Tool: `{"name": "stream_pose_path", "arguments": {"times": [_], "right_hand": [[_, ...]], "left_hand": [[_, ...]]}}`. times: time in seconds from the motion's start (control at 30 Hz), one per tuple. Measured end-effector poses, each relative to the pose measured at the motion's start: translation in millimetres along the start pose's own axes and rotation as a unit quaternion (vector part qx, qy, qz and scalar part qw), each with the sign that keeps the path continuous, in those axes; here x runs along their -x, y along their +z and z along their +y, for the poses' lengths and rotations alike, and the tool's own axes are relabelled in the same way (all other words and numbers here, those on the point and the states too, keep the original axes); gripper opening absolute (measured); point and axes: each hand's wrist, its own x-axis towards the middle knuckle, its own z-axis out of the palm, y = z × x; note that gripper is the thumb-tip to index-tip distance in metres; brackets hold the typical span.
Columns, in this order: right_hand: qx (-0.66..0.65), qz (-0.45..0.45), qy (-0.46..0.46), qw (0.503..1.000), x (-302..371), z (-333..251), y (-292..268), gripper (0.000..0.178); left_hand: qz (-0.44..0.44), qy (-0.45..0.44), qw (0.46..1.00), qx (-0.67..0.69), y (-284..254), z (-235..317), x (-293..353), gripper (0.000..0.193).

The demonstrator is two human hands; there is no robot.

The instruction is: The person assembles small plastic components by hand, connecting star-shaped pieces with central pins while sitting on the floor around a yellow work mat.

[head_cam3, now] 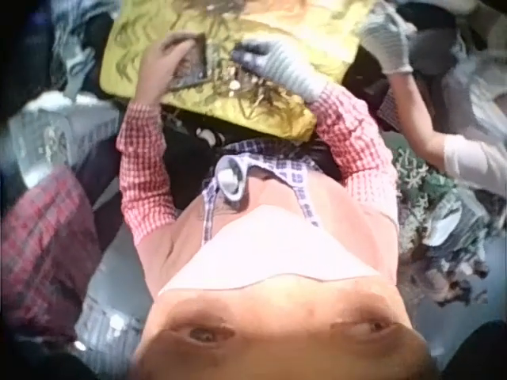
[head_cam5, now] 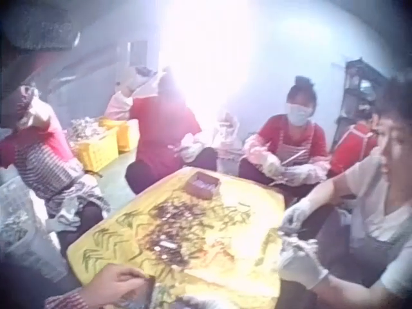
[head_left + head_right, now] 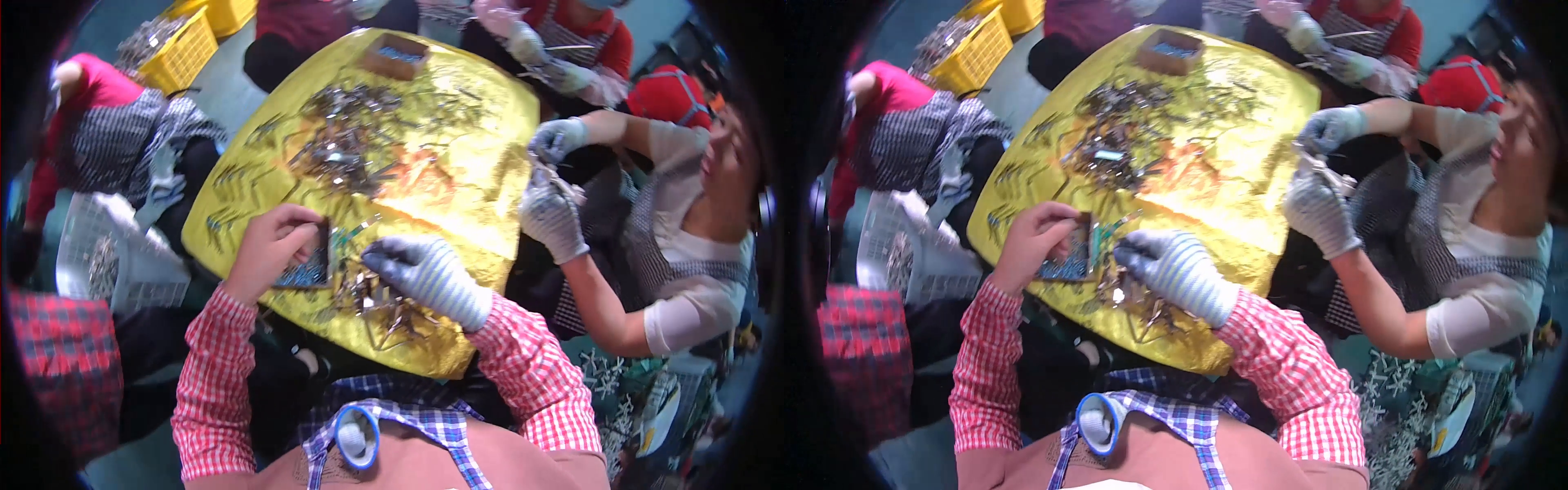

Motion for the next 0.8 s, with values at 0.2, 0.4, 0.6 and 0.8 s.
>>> {"name": "stream_pose_path", "arguments": {"times": [0.2, 0.4, 0.6, 0.8], "right_hand": [[-0.048, -0.004, 0.04, 0.998, -5, 0, -8, 0.024], [-0.008, 0.097, -0.027, 0.995, 4, -14, -44, 0.025], [-0.172, 0.137, 0.011, 0.975, 18, -28, -60, 0.024], [-0.161, 0.087, -0.007, 0.983, 23, -28, -49, 0.021]], "left_hand": [[-0.034, 0.223, 0.956, 0.186, 72, 95, -7, 0.016], [-0.153, 0.277, 0.93, 0.185, 100, 114, 8, 0.018], [-0.105, 0.139, 0.953, 0.249, 66, 49, -4, 0.015], [-0.093, 0.098, 0.972, 0.192, 71, 32, 10, 0.015]]}}
